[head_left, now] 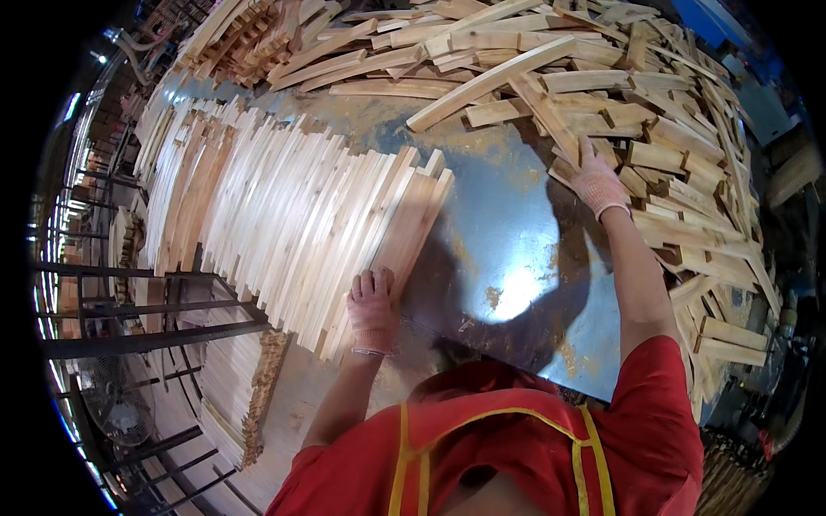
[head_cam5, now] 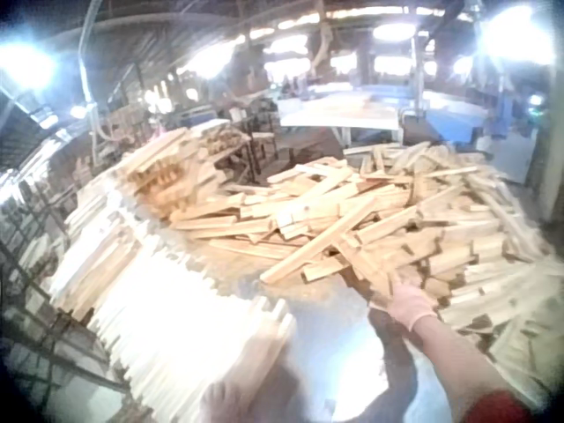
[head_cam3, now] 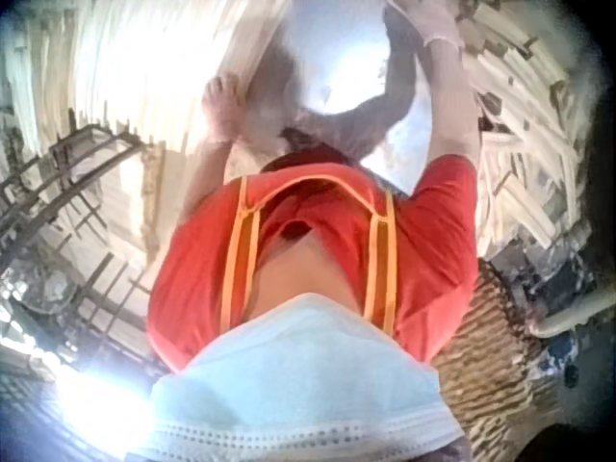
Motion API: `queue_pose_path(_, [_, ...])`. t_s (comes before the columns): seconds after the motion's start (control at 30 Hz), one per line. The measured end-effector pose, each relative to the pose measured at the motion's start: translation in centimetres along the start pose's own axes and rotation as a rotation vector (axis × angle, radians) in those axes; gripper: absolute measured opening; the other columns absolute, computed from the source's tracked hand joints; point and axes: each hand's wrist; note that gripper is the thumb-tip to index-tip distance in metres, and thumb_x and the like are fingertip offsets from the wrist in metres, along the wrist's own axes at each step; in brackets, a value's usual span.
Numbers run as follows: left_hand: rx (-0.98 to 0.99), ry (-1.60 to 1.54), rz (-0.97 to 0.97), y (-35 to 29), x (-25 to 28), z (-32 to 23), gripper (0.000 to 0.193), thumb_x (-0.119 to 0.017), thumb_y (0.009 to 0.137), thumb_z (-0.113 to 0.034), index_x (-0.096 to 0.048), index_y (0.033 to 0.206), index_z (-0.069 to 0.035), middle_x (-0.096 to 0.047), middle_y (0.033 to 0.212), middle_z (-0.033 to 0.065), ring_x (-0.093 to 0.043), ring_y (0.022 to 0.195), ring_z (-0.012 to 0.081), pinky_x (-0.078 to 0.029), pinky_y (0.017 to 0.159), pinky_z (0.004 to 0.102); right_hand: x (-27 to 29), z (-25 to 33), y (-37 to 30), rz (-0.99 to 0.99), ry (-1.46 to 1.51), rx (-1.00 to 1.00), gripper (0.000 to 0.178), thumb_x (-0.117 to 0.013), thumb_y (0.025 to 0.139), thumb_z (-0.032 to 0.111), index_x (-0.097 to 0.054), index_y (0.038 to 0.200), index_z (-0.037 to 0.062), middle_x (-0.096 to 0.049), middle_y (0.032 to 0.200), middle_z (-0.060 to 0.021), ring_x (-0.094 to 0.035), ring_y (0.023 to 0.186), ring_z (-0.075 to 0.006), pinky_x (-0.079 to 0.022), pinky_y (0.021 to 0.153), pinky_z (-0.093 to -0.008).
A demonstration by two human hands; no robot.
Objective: The person repeatedly picks up thin wooden planks from a large pile on a metal table and stacks them neatly on a nearby rack. The person handles the planks by hand, aligning them and placing them in organized stacks throughout the clip.
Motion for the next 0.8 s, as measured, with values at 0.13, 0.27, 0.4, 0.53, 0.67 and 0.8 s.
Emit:
queue_pose_path(0.13, [0.034, -0.127, 0.29, 0.8, 2.9, 1.1, 0.083, -0.082, 0.084, -0.033, -0.045, 0.154, -0.007, -0.063, 0.127, 0.019, -0.062, 0.119, 0.038, -0.052, 0.098, 0.05, -2.5, 3.1, -8.7, 0.404, 1.008, -0.033, 0.095, -0.079, 0.089, 0.025, -0.026, 0.166, 0.0018, -0.073, 0.101, -0.0154, -0.069, 0.074, -0.0208, -0.059, 0.064, -0.037])
queue_pose_path(0.27, [0.131, -0.408, 0.293, -0.4, 3.4, 2.6, 0.082, -0.08, 0.084, -0.026, -0.046, 0.155, -0.003, -0.066, 0.121, 0.022, -0.065, 0.113, 0.0406, -0.054, 0.096, 0.049, -8.1, 10.4, -19.2, 0.387, 0.737, 0.019, 0.048, -0.076, 0.091, 0.042, -0.074, 0.095, -0.0064, -0.07, 0.08, -0.013, -0.065, 0.074, -0.0214, -0.056, 0.07, -0.0382])
queue_pose_path(0.4, [0.209, -0.821, 0.28, -1.5, 3.4, 3.4, 0.076, -0.071, 0.085, -0.014, -0.048, 0.156, -0.003, -0.066, 0.123, 0.0252, -0.064, 0.117, 0.0435, -0.052, 0.105, 0.0491, -16.4, 17.6, -23.1, 0.512, 0.524, 0.155, 0.064, -0.069, 0.095, 0.045, -0.067, 0.126, -0.0107, -0.073, 0.1, -0.0262, -0.07, 0.092, -0.0354, -0.057, 0.083, -0.0445])
queue_pose_path(0.53, [0.175, -0.929, 0.355, -3.0, 4.5, 1.1, 0.078, -0.066, 0.084, -0.008, -0.045, 0.158, 0.0, -0.058, 0.144, 0.0261, -0.061, 0.127, 0.0443, -0.051, 0.11, 0.047, -12.9, 17.9, -20.2, 0.698, 0.408, 0.391, 0.074, -0.07, 0.092, 0.043, -0.054, 0.149, -0.0017, -0.07, 0.131, -0.0293, -0.068, 0.123, -0.0413, -0.052, 0.106, -0.0444])
queue_pose_path(0.67, [-0.045, -0.434, 0.173, -3.7, 0.3, -1.1, 0.074, -0.069, 0.085, -0.016, -0.049, 0.156, -0.005, -0.053, 0.152, 0.0209, -0.05, 0.144, 0.0392, -0.04, 0.12, 0.0511, -2.4, 9.5, -16.1, 0.124, 0.097, 0.519, 0.073, -0.071, 0.085, 0.034, -0.052, 0.152, 0.0112, -0.068, 0.136, -0.0209, -0.064, 0.127, -0.0398, -0.052, 0.107, -0.047])
queue_pose_path(0.8, [-0.184, 0.015, 0.002, -1.8, -3.6, -0.9, 0.073, -0.07, 0.088, -0.023, -0.048, 0.156, -0.009, -0.048, 0.157, 0.0195, -0.043, 0.148, 0.0409, -0.032, 0.122, 0.0589, 2.4, -1.3, -13.0, 0.063, -0.624, 0.532, 0.063, -0.077, 0.086, 0.028, -0.059, 0.146, 0.0198, -0.065, 0.142, -0.0109, -0.061, 0.133, -0.0278, -0.047, 0.106, -0.051])
Point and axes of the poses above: each hand's wrist, its own y-axis towards the middle knuckle, its own x-axis out of the back of the hand, z = x × y
